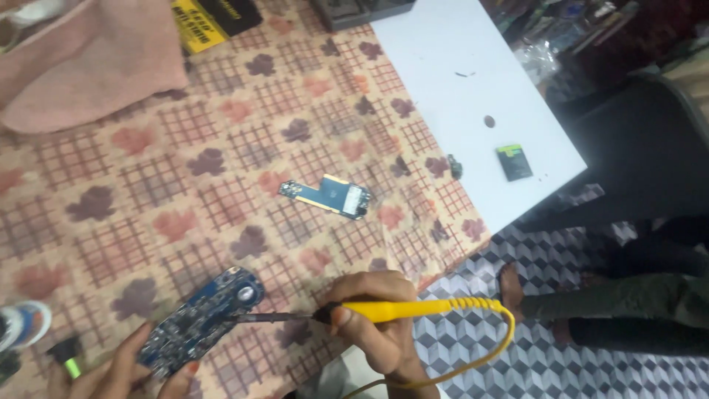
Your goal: The person uses a soldering iron to apply heat to a small circuit board held in the left hand. The person repeatedly touches the iron to specific points on the board while a smartphone plays a video nearby.
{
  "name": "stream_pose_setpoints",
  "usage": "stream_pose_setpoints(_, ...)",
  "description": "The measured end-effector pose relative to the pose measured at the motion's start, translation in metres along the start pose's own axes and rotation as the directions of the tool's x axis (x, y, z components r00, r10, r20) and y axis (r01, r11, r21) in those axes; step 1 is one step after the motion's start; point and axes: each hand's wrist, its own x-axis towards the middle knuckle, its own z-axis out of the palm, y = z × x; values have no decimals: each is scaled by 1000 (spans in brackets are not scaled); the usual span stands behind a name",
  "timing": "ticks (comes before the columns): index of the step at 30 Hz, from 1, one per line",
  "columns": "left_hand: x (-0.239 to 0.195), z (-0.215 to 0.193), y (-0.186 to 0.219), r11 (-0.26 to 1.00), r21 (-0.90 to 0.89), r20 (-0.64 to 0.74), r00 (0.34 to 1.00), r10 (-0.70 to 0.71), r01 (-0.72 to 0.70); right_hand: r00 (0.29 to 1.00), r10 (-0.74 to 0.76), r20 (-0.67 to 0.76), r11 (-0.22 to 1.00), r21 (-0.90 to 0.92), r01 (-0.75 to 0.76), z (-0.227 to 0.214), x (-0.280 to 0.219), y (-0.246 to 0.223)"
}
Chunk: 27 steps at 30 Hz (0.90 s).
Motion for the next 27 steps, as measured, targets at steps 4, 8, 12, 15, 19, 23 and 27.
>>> stream_pose_setpoints(4, 3, 72, -34, 814, -442, -498, 858, 125, -376, 991, 127, -31, 991, 39, -126, -5, -7, 6)
stream_pose_setpoints(8, 24, 86, -77, 716, -695, 9, 996, -88, 70, 966, 260, 3, 949, 181, -257, -12, -6, 5)
stream_pose_setpoints(12, 21, 71, -58, 887, -455, -144, 990, 11, -76, 952, 305, -2, 926, 235, -296, -10, -6, 8)
stream_pose_setpoints(15, -2, 27, -5, 934, -326, -290, 956, 47, -145, 951, 306, -35, 922, 260, -287, -11, -8, 15)
stream_pose_setpoints(19, -29, -33, 75, 935, -327, -398, 917, -3, -138, 969, 245, 23, 871, 435, -230, -14, -10, 27)
stream_pose_setpoints(23, -24, -57, 105, 928, -321, -430, 902, 34, -187, 956, 279, 88, 825, 488, -286, -17, -10, 25)
stream_pose_setpoints(27, -8, -59, 97, 972, -220, -312, 950, 14, -87, 947, 319, 47, 895, 314, -317, -6, 8, -2)
